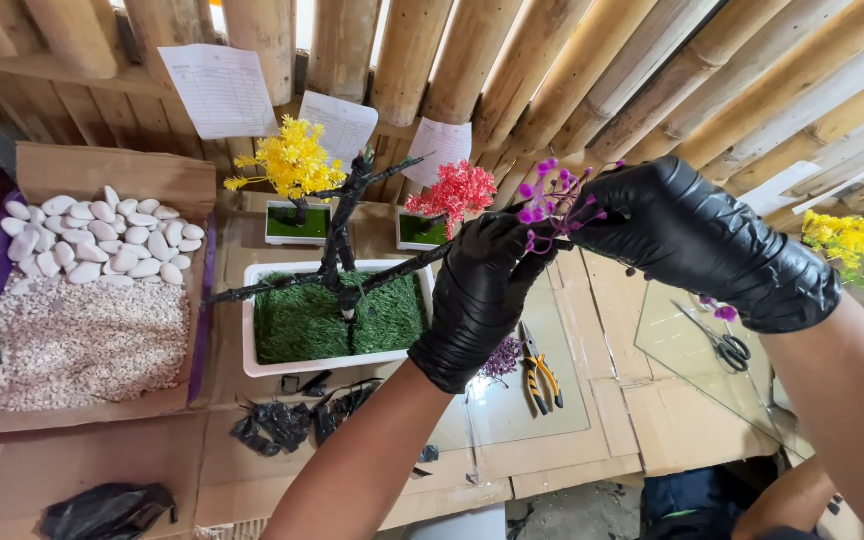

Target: Attaching decorative purple flowers to a wire bonsai tree frame using a lighter and pliers at a design station.

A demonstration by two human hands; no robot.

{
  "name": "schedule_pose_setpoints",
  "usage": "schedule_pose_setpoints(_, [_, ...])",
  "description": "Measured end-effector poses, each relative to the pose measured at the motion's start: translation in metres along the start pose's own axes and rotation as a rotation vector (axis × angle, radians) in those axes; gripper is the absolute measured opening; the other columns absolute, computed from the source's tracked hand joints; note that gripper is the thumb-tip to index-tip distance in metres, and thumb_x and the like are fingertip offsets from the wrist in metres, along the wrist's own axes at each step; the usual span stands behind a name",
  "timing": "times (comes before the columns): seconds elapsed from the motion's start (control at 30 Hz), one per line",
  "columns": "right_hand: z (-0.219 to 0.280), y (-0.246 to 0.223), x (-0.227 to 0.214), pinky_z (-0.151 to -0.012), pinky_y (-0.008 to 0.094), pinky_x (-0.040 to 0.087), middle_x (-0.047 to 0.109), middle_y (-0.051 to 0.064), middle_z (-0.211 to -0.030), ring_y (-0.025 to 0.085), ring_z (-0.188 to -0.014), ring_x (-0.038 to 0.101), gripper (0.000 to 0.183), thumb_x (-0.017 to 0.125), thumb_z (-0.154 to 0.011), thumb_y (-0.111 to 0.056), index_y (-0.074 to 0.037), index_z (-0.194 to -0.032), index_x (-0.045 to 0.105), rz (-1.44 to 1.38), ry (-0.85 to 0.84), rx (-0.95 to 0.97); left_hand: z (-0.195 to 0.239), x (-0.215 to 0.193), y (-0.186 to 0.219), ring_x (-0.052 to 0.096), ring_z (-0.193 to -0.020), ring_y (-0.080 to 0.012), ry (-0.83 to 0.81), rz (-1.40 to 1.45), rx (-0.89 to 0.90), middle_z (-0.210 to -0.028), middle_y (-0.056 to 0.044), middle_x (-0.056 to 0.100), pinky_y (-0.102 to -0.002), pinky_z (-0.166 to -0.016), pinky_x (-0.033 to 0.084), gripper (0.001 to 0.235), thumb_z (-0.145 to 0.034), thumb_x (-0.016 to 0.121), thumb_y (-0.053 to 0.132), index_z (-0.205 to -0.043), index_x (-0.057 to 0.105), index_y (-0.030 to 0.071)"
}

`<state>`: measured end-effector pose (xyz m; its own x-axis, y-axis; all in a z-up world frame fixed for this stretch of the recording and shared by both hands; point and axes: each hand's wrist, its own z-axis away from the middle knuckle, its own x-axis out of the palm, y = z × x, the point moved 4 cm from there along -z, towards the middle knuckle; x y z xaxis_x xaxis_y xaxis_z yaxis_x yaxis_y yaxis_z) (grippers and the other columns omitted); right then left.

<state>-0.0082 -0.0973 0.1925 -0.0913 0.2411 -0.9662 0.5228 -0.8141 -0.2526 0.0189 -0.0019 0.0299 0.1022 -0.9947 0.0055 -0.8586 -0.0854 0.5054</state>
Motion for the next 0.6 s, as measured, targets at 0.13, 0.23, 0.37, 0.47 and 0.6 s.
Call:
schedule_pose_setpoints(0.13, [-0.001,0.006,0.0,-0.059,0.029,0.062,0.084,-0.004,-0.092,0.007,-0.074,0.075,0.025,0.067,-0.092,-0.027,-0.014,-0.108,0.08,-0.008,-0.05,0.229,-0.007,-0.005,0.006,0.07,-0.102,-0.0341,-0.023,0.004,0.026,-0.113,-0.011,0.073,-0.047,-0.09,0.056,0.024,-0.097,0.074,0.003,-0.118,0.066,0.011])
schedule_pose_setpoints(0.23, [-0.003,0.009,0.001,-0.057,0.03,0.06,0.084,-0.003,-0.09,0.007,-0.072,0.075,0.025,0.067,-0.092,-0.029,-0.013,-0.106,0.08,0.019,-0.042,0.163,-0.008,-0.005,0.008,0.07,-0.095,-0.0356,-0.021,-0.033,0.049,-0.108,-0.012,0.072,-0.048,-0.084,0.056,0.021,-0.098,0.073,0.004,-0.117,0.066,0.01])
schedule_pose_setpoints(0.37, [-0.005,0.007,0.001,-0.043,0.03,0.053,0.079,-0.005,-0.073,0.01,-0.048,0.063,0.018,0.07,-0.093,-0.025,-0.018,-0.102,0.083,0.051,-0.088,0.32,-0.004,-0.001,0.005,0.069,-0.095,-0.0384,0.001,-0.073,0.06,-0.107,-0.016,0.071,-0.049,-0.081,0.055,0.025,-0.096,0.075,0.002,-0.117,0.064,0.01])
schedule_pose_setpoints(0.47, [-0.006,0.011,0.002,-0.044,0.03,0.053,0.08,-0.006,-0.072,0.009,-0.045,0.063,0.016,0.07,-0.093,-0.026,-0.019,-0.099,0.082,0.068,-0.079,0.257,-0.006,0.002,0.004,0.067,-0.093,-0.0379,-0.001,-0.082,0.079,-0.105,-0.016,0.069,-0.05,-0.079,0.054,0.019,-0.098,0.072,0.004,-0.114,0.063,0.009])
schedule_pose_setpoints(0.6, [-0.007,0.025,0.005,-0.044,0.032,0.05,0.079,-0.004,-0.066,0.011,-0.043,0.062,0.014,0.074,-0.091,-0.029,-0.018,-0.093,0.082,0.105,-0.091,0.28,-0.002,0.002,0.004,0.068,-0.097,-0.0385,-0.009,-0.09,0.057,-0.113,-0.018,0.07,-0.051,-0.083,0.054,0.025,-0.098,0.073,0.004,-0.12,0.062,0.008])
